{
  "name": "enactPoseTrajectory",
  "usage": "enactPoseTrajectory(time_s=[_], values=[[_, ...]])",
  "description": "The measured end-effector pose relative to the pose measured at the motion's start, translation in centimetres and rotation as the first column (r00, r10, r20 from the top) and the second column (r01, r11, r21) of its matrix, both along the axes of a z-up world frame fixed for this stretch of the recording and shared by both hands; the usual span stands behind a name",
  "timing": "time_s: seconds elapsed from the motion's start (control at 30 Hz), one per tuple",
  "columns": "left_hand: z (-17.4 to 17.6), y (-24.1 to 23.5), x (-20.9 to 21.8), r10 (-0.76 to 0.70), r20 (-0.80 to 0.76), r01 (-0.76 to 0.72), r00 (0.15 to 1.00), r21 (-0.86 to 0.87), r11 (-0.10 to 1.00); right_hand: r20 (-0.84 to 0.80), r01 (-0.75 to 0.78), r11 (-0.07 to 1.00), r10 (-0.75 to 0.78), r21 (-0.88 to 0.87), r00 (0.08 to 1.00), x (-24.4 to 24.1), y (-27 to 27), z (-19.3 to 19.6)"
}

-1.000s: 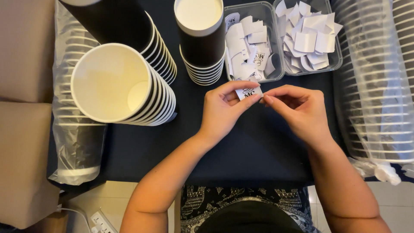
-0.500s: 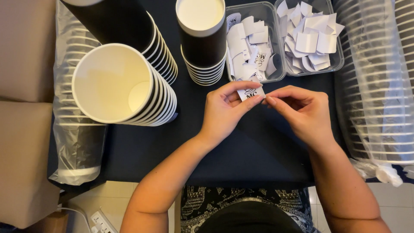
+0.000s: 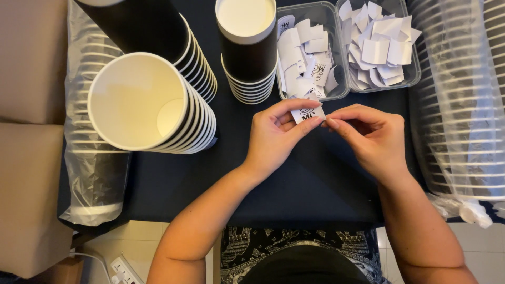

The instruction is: Applying adhesive brand labels to the sides of black paper coffee cups

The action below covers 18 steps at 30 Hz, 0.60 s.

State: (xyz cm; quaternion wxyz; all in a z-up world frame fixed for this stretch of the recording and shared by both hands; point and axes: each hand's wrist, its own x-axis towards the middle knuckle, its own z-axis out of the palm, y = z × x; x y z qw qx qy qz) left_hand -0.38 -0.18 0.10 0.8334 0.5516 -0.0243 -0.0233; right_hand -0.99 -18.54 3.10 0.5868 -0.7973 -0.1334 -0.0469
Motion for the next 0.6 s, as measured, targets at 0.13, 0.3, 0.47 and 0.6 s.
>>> enactPoseTrajectory(time_s=[0.13,0.3,0.47,0.6], values=[[0.07,0.0,0.06,0.009,0.012,-0.009,1.0,0.012,1.0,0.017,0.0,1.0,0.0,-0.007,1.0,0.03,-0.04,-0.19],[0.06,-0.04,0.03,0.013,0.029,-0.014,0.999,0.031,0.999,0.011,0.004,1.0,-0.004,-0.005,1.0,0.04,-0.02,-0.1],[-0.19,-0.1,-0.13,0.031,0.055,-0.033,0.998,0.034,0.999,0.031,0.006,1.0,-0.005,-0.004,0.999,0.07,-0.13,-0.46],[-0.7,0.01,0.01,0.041,0.103,-0.049,0.994,0.081,0.996,0.043,0.008,1.0,-0.007,-0.006,0.999,0.1,-0.11,-0.51]])
